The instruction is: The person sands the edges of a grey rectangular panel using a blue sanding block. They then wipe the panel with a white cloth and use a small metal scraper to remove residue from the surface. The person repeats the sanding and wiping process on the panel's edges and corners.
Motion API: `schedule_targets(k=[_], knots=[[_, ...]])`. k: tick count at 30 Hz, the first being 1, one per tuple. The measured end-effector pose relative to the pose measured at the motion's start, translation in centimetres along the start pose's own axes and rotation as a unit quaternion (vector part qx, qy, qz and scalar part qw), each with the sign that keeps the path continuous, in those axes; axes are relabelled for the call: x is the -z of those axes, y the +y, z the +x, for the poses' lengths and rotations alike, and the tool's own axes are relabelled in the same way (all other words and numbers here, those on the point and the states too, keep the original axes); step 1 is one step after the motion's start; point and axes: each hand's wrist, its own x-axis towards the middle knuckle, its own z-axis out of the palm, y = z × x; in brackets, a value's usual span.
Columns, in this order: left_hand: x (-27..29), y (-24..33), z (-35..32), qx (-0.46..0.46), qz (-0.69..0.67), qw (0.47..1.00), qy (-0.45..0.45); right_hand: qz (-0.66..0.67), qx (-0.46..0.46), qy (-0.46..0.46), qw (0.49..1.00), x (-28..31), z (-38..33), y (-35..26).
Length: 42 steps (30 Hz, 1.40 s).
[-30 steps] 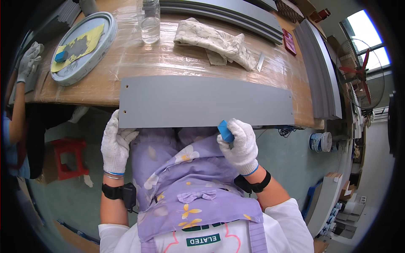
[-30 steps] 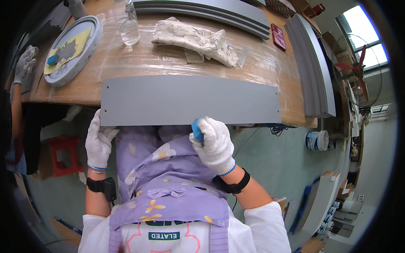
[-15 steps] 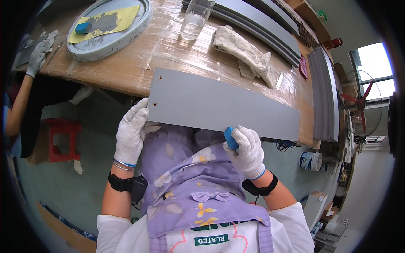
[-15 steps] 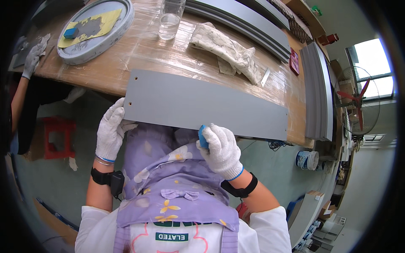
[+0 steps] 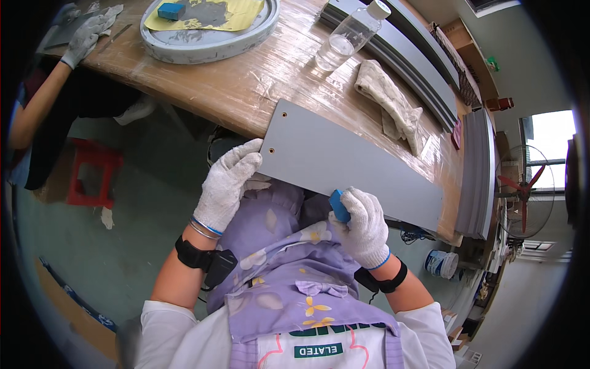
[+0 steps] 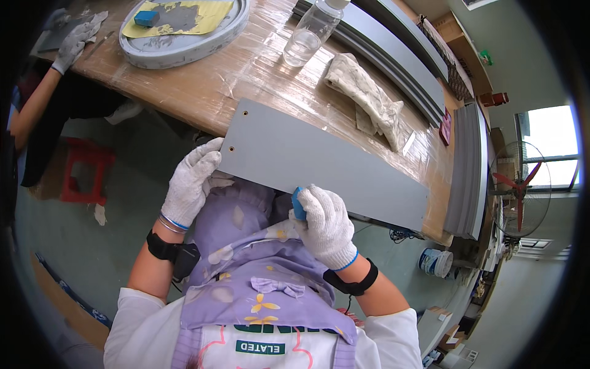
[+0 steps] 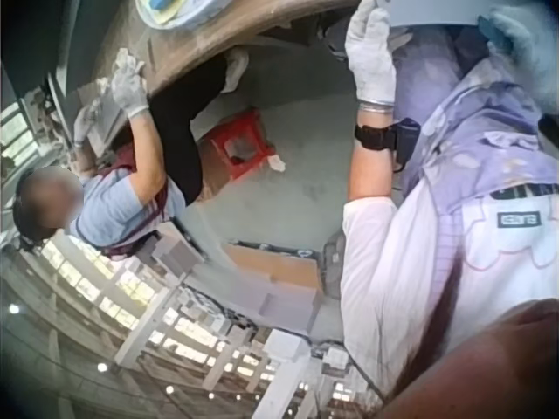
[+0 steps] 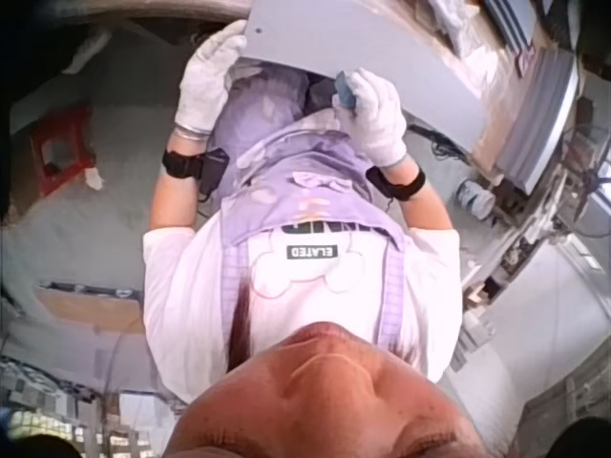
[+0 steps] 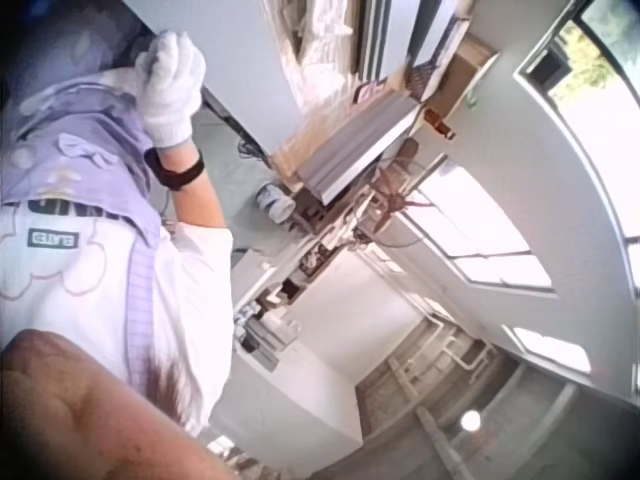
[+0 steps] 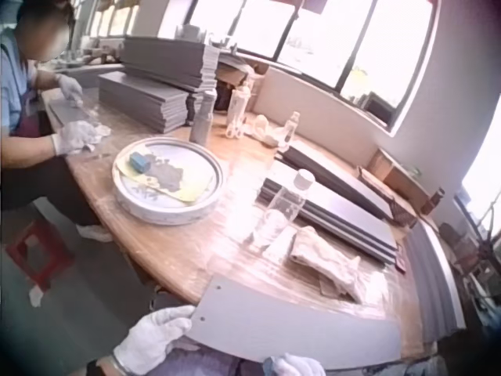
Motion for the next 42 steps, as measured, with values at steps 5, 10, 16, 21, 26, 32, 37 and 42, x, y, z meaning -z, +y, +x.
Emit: schedule_targets(k=[5,10,16,21,26,32,37,42], knots=[[0.1,-0.2,0.3,0.003,-0.022,1.000,-0.015,0.059,0.073,0.003,0.996,-3.4,6.5,-4.3],[1.4,-0.5,0.2,0.004,-0.033,0.998,-0.045,0.035,0.061,-0.031,0.997,-1.9,4.7,-2.7],[1.5,0.0,0.1,0.015,-0.017,0.998,-0.058,0.050,0.045,-0.031,0.997,-2.4,6.4,-4.1],[1.5,-0.2,0.3,0.003,-0.021,0.998,-0.059,0.075,0.081,-0.049,0.993,-4.3,10.6,-7.3],[1.4,0.2,-0.1,0.025,-0.030,0.997,-0.062,0.035,0.073,-0.083,0.993,-2.8,8.1,-5.5],[1.4,-0.6,0.4,0.020,-0.025,0.999,-0.037,0.070,0.090,-0.067,0.991,-4.0,11.1,-7.7],[1.2,0.1,-0.2,0.039,-0.031,0.998,-0.035,0.027,0.074,-0.066,0.995,-3.0,7.9,-5.4],[1.1,0.2,-0.2,0.045,-0.044,0.997,-0.050,0.053,0.064,-0.047,0.995,-3.3,8.2,-5.7]])
